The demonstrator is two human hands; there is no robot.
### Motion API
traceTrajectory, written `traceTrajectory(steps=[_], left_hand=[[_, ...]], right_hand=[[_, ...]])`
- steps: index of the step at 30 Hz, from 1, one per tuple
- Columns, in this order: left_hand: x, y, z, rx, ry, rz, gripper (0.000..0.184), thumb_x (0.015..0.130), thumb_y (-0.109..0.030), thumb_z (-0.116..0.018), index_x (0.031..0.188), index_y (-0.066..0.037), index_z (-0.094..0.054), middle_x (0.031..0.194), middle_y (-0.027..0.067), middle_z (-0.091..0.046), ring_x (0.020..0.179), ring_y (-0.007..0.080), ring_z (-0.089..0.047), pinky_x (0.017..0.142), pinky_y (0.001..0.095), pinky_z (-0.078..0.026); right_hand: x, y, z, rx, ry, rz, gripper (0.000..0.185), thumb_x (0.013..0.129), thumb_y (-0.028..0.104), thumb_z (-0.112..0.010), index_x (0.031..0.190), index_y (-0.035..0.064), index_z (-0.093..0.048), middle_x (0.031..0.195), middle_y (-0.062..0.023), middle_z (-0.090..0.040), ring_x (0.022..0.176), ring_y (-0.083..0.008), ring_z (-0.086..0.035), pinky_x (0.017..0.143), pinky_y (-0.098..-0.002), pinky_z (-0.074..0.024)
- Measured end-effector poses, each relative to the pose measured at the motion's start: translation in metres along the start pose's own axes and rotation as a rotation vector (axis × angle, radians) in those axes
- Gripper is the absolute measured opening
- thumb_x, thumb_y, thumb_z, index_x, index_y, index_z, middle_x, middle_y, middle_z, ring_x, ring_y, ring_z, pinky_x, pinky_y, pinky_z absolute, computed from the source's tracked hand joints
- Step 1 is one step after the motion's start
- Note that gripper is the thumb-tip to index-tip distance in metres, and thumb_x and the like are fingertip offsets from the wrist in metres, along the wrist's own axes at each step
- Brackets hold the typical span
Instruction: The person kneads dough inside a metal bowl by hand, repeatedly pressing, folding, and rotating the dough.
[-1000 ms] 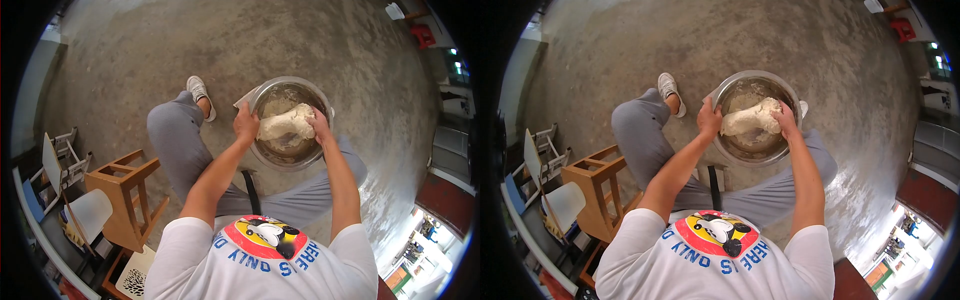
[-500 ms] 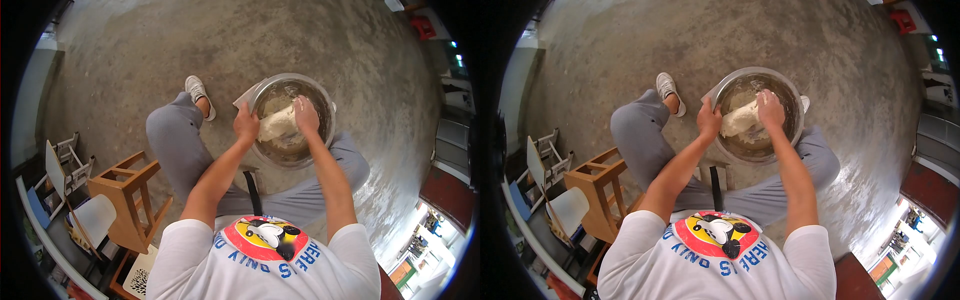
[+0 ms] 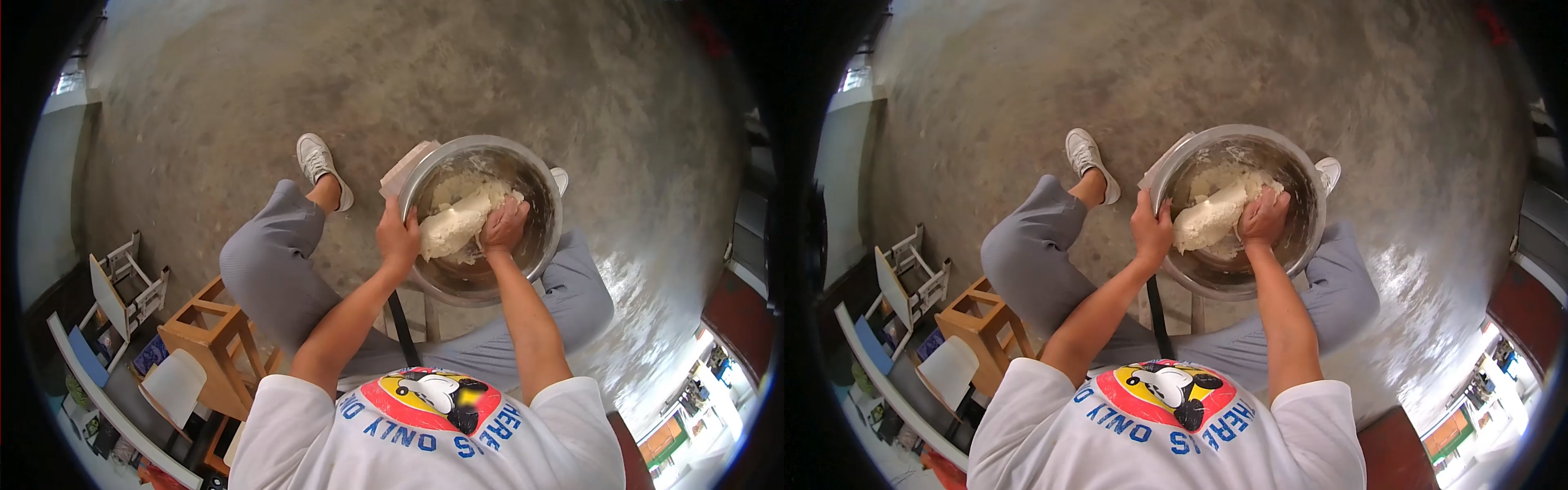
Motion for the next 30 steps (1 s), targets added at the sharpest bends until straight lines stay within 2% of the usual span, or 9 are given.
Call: traceTrajectory(steps=[9,12,13,16,17,20,23,26,30], left_hand=[[-0.003,-0.001,-0.001,0.022,0.002,-0.008,0.028,0.094,-0.019,-0.061,0.116,-0.004,-0.051,0.101,0.0262,-0.066,0.093,0.0479,-0.062,0.075,0.0547,-0.047],[-0.003,-0.006,-0.001,0.046,0.005,0.012,0.027,0.094,-0.020,-0.061,0.113,-0.004,-0.051,0.102,0.0256,-0.066,0.095,0.0468,-0.063,0.077,0.0538,-0.048],[-0.003,-0.007,0.000,0.052,-0.002,0.016,0.027,0.093,-0.021,-0.061,0.113,-0.004,-0.051,0.103,0.0254,-0.066,0.096,0.0465,-0.063,0.077,0.0536,-0.049],[-0.002,-0.007,0.004,0.054,0.001,0.011,0.028,0.093,-0.021,-0.062,0.113,-0.005,-0.051,0.102,0.0249,-0.067,0.096,0.0462,-0.063,0.077,0.0535,-0.049],[-0.002,-0.006,0.003,0.049,0.008,0.007,0.028,0.093,-0.022,-0.062,0.113,-0.005,-0.051,0.102,0.0248,-0.067,0.096,0.0462,-0.063,0.077,0.0536,-0.049],[0.000,0.001,-0.003,0.029,-0.004,0.004,0.028,0.093,-0.021,-0.062,0.113,-0.005,-0.051,0.101,0.0248,-0.067,0.095,0.0464,-0.063,0.078,0.0542,-0.048],[-0.002,0.001,0.001,0.041,0.000,0.030,0.029,0.093,-0.021,-0.062,0.114,-0.004,-0.052,0.097,0.0279,-0.067,0.095,0.0490,-0.063,0.078,0.0553,-0.047],[-0.003,-0.002,0.006,0.024,-0.025,0.016,0.030,0.093,-0.021,-0.062,0.115,-0.004,-0.051,0.096,0.0282,-0.067,0.094,0.0493,-0.062,0.078,0.0553,-0.047],[-0.004,-0.002,0.000,0.009,-0.023,0.029,0.030,0.093,-0.020,-0.063,0.116,-0.005,-0.051,0.096,0.0284,-0.067,0.094,0.0490,-0.063,0.078,0.0553,-0.048]], right_hand=[[0.021,-0.015,-0.009,0.110,0.186,-0.085,0.030,0.094,0.019,-0.051,0.119,0.0055,-0.060,0.114,-0.0241,-0.054,0.104,-0.0456,-0.056,0.088,-0.0501,-0.0473],[0.032,-0.029,-0.006,0.331,0.343,0.150,0.037,0.094,0.020,-0.051,0.127,0.0046,-0.059,0.115,-0.0246,-0.057,0.104,-0.0427,-0.056,0.096,-0.0455,-0.0455],[0.042,-0.031,0.000,0.363,0.393,0.210,0.040,0.096,0.022,-0.052,0.131,0.0020,-0.058,0.120,-0.0226,-0.061,0.111,-0.0363,-0.057,0.101,-0.0403,-0.0424],[0.042,-0.058,0.002,0.698,0.309,-0.324,0.040,0.099,0.025,-0.050,0.128,-0.0011,-0.059,0.124,-0.0195,-0.063,0.118,-0.0297,-0.056,0.102,-0.0375,-0.0420],[0.033,-0.074,-0.018,0.684,0.355,-0.536,0.049,0.101,0.037,-0.050,0.126,-0.0047,-0.059,0.128,-0.0164,-0.062,0.119,-0.0250,-0.057,0.103,-0.0345,-0.0411],[0.019,-0.051,-0.019,0.866,0.446,-0.778,0.066,0.099,0.053,-0.053,0.127,-0.0066,-0.058,0.130,-0.0150,-0.061,0.116,-0.0239,-0.059,0.101,-0.0355,-0.0432],[0.003,-0.044,-0.021,0.964,0.745,-0.859,0.075,0.092,0.056,-0.066,0.133,-0.0060,-0.053,0.131,-0.0140,-0.060,0.115,-0.0235,-0.061,0.099,-0.0366,-0.0475],[0.002,-0.047,-0.030,1.041,0.671,-0.793,0.073,0.085,0.034,-0.082,0.136,-0.0035,-0.048,0.129,-0.0151,-0.061,0.115,-0.0237,-0.062,0.095,-0.0373,-0.0530],[0.001,-0.018,-0.013,1.190,0.618,-0.781,0.075,0.076,0.008,-0.087,0.137,-0.0013,-0.045,0.127,-0.0158,-0.061,0.112,-0.0252,-0.064,0.091,-0.0376,-0.0572]])
Point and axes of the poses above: each hand's wrist, its own x-axis towards the middle knuckle, its own z-axis out of the back of the hand, y = z × x, the point moved 9 cm from there along x, towards the middle knuckle
